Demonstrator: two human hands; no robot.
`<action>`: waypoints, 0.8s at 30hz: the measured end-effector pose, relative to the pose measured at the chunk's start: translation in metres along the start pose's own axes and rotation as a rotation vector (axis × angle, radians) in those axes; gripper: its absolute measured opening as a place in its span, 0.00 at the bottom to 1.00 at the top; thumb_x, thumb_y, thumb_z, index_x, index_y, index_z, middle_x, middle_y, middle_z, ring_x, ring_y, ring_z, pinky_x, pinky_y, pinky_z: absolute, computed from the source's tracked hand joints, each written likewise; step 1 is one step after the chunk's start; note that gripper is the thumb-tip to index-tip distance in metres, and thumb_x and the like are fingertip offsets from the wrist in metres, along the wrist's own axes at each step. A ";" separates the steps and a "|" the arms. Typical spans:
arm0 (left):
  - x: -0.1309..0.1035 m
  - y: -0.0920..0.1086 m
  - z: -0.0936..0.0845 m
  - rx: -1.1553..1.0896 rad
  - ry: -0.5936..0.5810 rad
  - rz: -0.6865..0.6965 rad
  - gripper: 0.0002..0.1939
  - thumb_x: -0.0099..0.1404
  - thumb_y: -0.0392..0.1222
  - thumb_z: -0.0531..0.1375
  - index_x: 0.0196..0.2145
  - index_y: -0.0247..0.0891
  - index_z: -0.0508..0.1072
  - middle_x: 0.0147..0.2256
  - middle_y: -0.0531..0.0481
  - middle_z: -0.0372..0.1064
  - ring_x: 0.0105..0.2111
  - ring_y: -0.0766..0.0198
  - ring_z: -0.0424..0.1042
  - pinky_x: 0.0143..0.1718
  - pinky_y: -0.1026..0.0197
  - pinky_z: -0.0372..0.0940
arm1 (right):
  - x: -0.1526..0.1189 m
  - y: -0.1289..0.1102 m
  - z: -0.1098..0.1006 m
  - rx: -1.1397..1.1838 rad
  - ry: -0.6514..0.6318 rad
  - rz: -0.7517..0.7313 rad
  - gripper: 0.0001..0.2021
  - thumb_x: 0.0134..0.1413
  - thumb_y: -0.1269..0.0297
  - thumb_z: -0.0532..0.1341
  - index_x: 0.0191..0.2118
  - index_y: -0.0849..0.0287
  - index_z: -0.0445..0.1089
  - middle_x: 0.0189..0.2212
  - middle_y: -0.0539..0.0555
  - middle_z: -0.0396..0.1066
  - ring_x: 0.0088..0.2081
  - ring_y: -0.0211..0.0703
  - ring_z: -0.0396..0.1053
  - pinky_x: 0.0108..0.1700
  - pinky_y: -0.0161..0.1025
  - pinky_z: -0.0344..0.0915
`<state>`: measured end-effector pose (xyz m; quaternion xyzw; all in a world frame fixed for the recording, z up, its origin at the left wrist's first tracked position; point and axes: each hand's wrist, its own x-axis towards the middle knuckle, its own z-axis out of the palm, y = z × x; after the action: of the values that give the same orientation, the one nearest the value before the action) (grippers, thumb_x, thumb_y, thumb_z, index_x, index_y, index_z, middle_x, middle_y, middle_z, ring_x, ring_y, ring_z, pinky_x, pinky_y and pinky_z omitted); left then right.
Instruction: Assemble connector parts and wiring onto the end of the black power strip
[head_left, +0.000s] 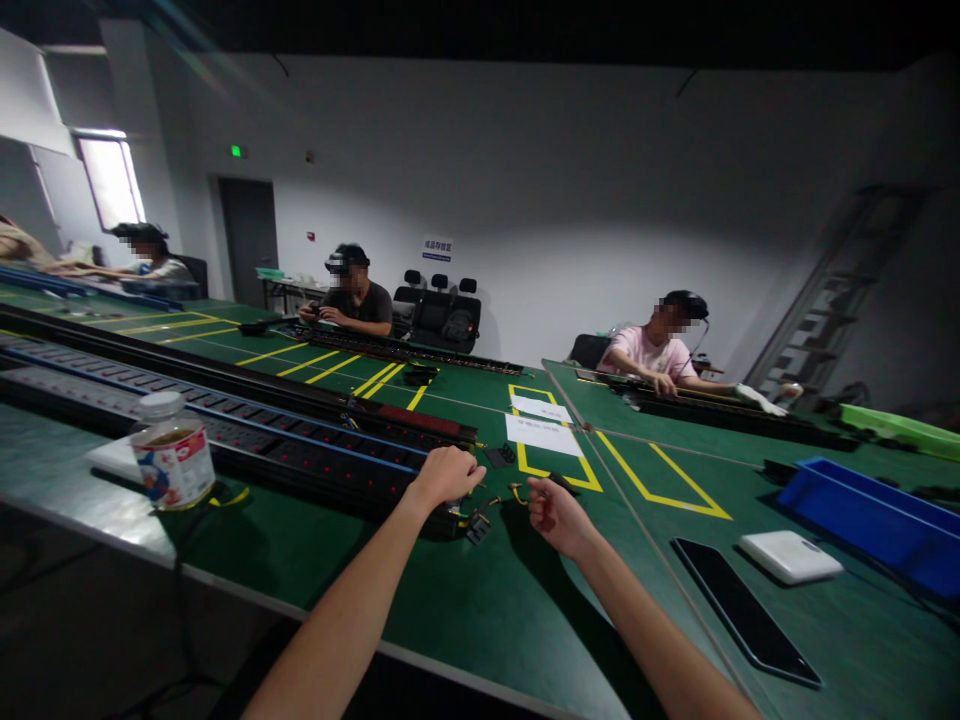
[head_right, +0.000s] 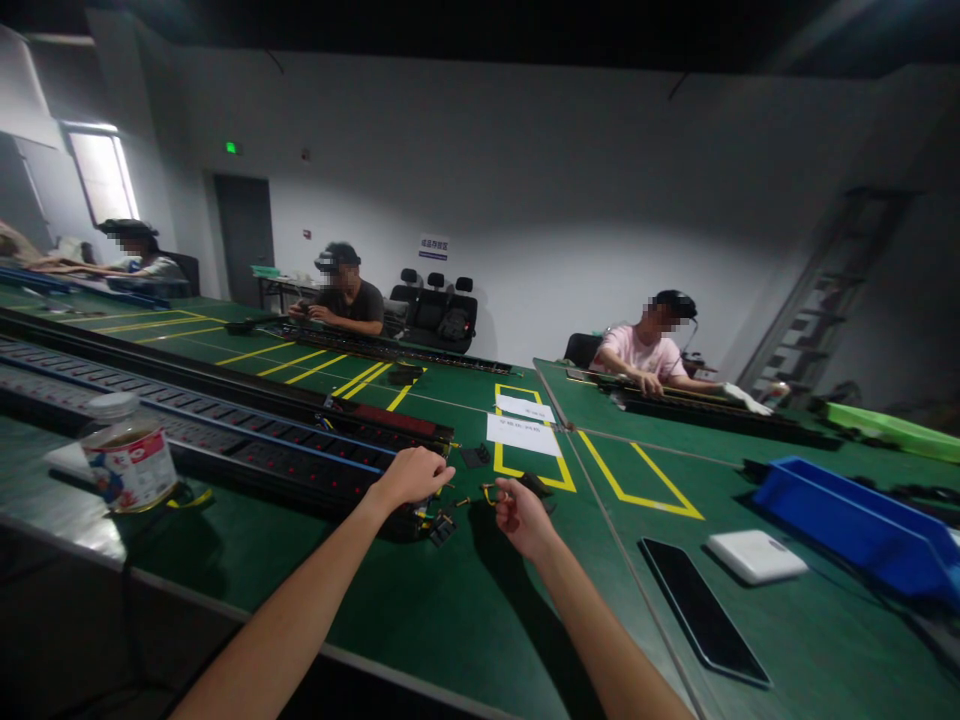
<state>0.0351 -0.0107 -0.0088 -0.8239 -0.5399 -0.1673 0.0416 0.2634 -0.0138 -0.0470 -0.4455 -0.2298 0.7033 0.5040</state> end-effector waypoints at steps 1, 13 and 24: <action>0.000 0.000 0.001 0.003 -0.001 -0.002 0.25 0.71 0.54 0.50 0.29 0.38 0.80 0.31 0.41 0.78 0.36 0.53 0.78 0.42 0.56 0.67 | 0.000 0.000 0.000 -0.006 0.000 -0.003 0.07 0.53 0.71 0.64 0.31 0.57 0.63 0.17 0.43 0.61 0.14 0.28 0.56 0.15 0.26 0.51; -0.001 -0.001 0.001 0.038 0.011 0.009 0.26 0.72 0.53 0.49 0.29 0.39 0.80 0.31 0.41 0.78 0.35 0.53 0.78 0.40 0.57 0.68 | -0.003 0.000 0.004 -0.014 0.011 -0.006 0.08 0.54 0.71 0.63 0.29 0.57 0.62 0.17 0.43 0.60 0.14 0.28 0.55 0.14 0.26 0.51; -0.001 0.000 -0.001 0.016 0.002 0.001 0.26 0.72 0.53 0.49 0.29 0.38 0.80 0.31 0.41 0.78 0.36 0.53 0.78 0.42 0.56 0.67 | -0.003 0.001 0.003 -0.068 -0.025 -0.053 0.07 0.55 0.71 0.62 0.31 0.57 0.62 0.17 0.43 0.60 0.14 0.29 0.55 0.15 0.26 0.51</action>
<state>0.0343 -0.0123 -0.0079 -0.8237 -0.5407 -0.1637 0.0490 0.2609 -0.0163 -0.0455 -0.4474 -0.2716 0.6870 0.5042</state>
